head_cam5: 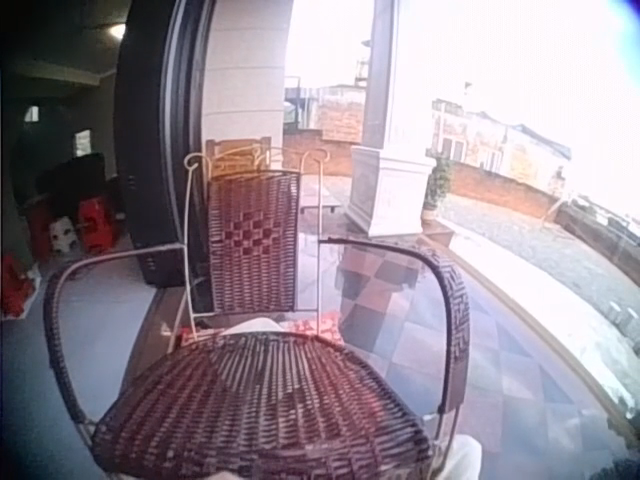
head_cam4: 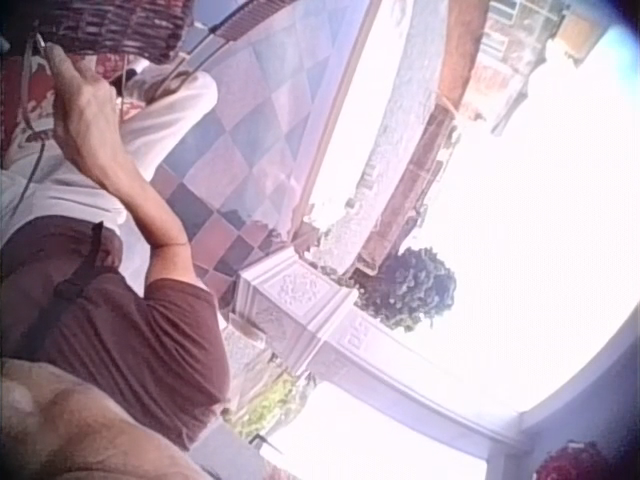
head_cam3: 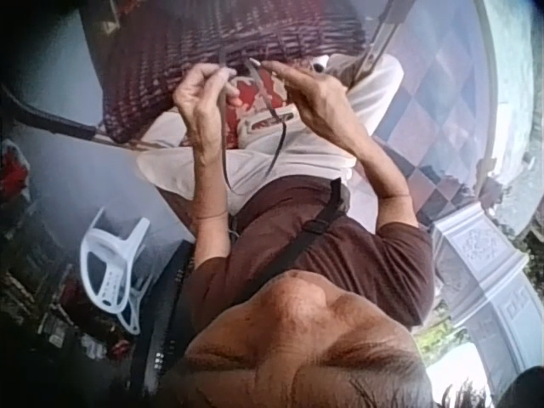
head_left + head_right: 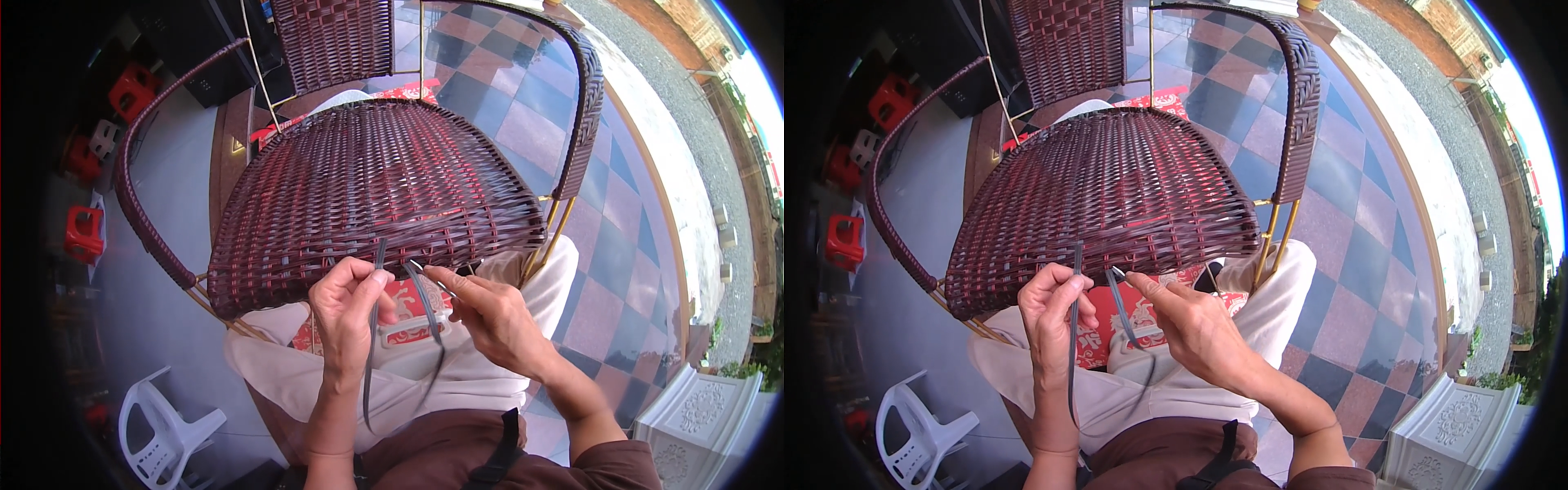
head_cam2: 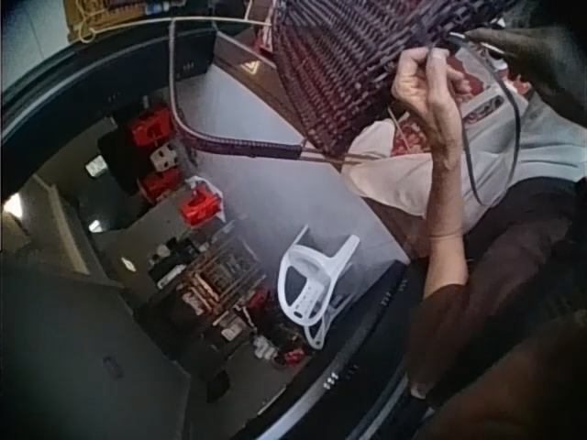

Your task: The person repairs a woven chair by weaving a strip of material into the existing frame and securing it using a screwdriver and hands.

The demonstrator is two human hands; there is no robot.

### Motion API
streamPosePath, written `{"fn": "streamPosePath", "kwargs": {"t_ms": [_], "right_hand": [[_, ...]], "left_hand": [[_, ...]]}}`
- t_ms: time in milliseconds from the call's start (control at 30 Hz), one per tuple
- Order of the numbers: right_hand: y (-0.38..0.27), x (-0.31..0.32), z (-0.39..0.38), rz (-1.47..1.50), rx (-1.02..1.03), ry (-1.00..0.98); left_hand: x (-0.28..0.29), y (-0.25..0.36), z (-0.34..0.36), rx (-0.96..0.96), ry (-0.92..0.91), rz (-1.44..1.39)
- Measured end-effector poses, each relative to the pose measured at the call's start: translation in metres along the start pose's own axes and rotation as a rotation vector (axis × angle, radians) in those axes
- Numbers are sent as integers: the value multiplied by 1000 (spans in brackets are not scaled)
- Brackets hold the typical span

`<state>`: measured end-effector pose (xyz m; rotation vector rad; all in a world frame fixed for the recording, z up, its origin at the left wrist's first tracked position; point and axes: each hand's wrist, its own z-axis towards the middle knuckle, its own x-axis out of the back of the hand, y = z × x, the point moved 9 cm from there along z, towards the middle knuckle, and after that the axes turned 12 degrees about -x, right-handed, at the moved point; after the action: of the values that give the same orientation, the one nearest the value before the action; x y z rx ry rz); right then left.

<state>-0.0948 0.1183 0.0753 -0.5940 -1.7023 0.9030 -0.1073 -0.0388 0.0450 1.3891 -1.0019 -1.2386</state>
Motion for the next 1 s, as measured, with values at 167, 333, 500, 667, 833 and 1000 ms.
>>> {"fn": "streamPosePath", "kwargs": {"t_ms": [167, 333, 500, 667, 833, 1000], "right_hand": [[-1, -3, 5, 95, -67, -66], [2, -12, 6, 288, -234, -190], [12, -23, 2, 482, -338, -177], [17, -36, -2, 768, -368, -167], [20, -43, -3, 848, -398, -179], [16, -42, -1, 830, -384, -188]], "left_hand": [[2, -6, -4, 55, 5, -1], [1, -12, -7, 76, 4, -3], [-1, -16, -9, 91, -25, 33], [-5, -14, -11, 39, -63, 101], [-5, -15, -10, 29, -62, 119], [-4, -13, -8, 20, -61, 130]]}}
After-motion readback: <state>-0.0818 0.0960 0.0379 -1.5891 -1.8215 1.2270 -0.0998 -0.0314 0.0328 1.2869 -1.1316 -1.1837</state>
